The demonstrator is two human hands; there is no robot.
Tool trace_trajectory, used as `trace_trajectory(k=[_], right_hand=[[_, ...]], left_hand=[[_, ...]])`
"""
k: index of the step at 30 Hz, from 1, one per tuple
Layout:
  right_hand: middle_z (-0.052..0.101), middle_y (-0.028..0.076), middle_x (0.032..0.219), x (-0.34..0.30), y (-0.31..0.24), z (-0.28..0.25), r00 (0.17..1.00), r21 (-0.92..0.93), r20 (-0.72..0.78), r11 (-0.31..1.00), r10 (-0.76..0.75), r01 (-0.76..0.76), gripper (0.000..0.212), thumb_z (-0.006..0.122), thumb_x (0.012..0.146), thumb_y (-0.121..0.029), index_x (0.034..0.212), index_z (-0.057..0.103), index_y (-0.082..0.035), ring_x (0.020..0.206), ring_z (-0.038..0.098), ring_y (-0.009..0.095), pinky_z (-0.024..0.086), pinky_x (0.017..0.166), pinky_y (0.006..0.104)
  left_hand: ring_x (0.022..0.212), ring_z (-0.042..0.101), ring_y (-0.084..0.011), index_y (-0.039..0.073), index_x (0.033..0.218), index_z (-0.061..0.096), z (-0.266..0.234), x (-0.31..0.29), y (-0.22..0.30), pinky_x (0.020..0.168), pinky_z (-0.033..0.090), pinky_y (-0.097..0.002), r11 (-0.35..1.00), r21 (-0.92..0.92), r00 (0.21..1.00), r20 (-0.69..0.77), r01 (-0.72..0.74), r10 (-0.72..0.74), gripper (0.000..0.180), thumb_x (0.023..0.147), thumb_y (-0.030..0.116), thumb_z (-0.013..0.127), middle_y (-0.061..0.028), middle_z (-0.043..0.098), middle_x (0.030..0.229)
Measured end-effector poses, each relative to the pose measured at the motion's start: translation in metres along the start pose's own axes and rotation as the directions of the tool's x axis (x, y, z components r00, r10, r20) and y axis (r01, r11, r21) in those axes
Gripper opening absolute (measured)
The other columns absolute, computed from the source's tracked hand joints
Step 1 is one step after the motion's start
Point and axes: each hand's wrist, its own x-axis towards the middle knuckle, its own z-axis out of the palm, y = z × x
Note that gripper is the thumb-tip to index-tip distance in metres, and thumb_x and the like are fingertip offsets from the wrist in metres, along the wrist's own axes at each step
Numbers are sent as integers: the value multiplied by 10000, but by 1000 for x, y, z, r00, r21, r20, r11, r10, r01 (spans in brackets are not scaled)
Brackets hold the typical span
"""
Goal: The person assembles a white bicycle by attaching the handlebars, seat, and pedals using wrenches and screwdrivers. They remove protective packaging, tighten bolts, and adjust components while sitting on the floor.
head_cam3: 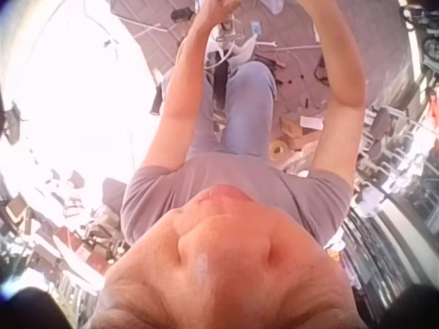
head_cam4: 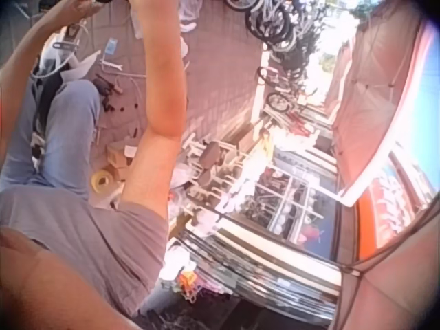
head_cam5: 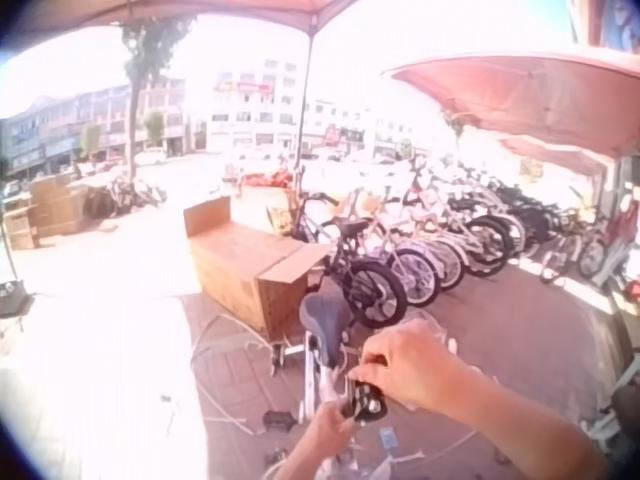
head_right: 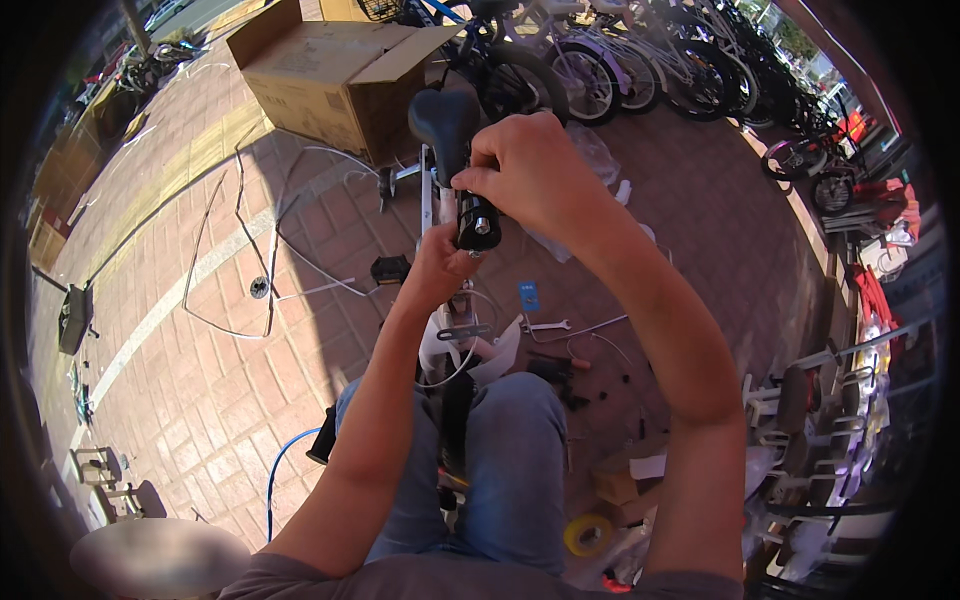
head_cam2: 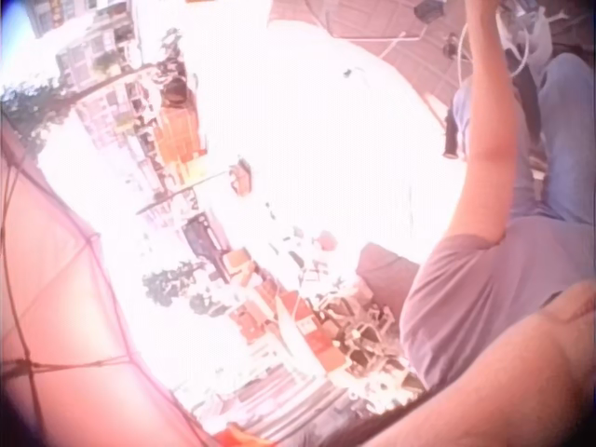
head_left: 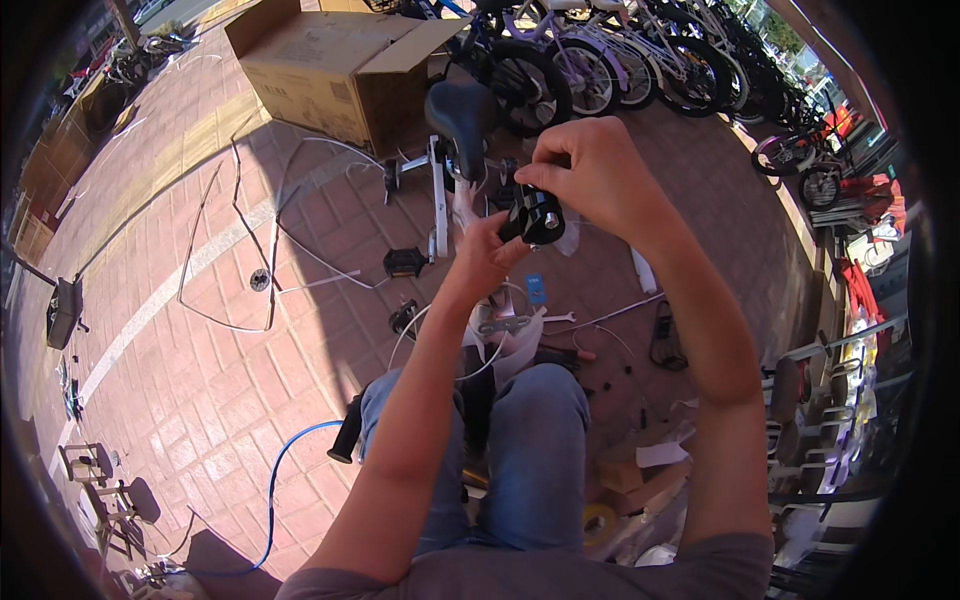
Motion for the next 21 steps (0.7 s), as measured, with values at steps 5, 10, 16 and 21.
trace_trajectory(k=[5, 10, 16, 21], right_hand=[[590, 132, 648, 5, 11, -2, 985, 4, 41, 986, -168, 168, 134, 705, 708, -81, 754, 630, 20, 596, 577, 243, 440, 566, 322], [596, 177, 681, 9, 2, -8, 984, -33, 111, 989, -141, 146, 174, 712, 707, -136, 711, 626, 16, 655, 603, 311, 454, 586, 372], [587, 178, 663, 7, 1, -10, 988, -182, 131, 978, -76, 99, 209, 710, 723, -165, 691, 618, 20, 612, 587, 327, 446, 563, 372], [586, 172, 657, 17, -11, -13, 989, -80, 140, 996, 50, -39, 203, 712, 721, -148, 697, 619, 31, 576, 586, 306, 444, 557, 369]], left_hand=[[591, 347, -31, 19, 872, 576, -1, 0, 1, 484, 274, -224, 997, -81, 999, 41, -19, 22, 302, 840, 304, 670, 71, 416, 627], [593, 347, -31, 18, 878, 569, -2, -1, 0, 484, 275, -222, 998, -55, 999, 49, -4, 7, 303, 842, 301, 672, 76, 419, 639], [606, 368, -33, 13, 876, 570, 5, 0, 7, 497, 293, -221, 994, -105, 1000, 30, -6, 9, 282, 839, 272, 673, 67, 433, 647], [630, 372, -36, 1, 906, 562, 6, 5, 16, 517, 318, -218, 991, -132, 1000, -2, -26, 26, 244, 847, 221, 648, 55, 451, 675]])
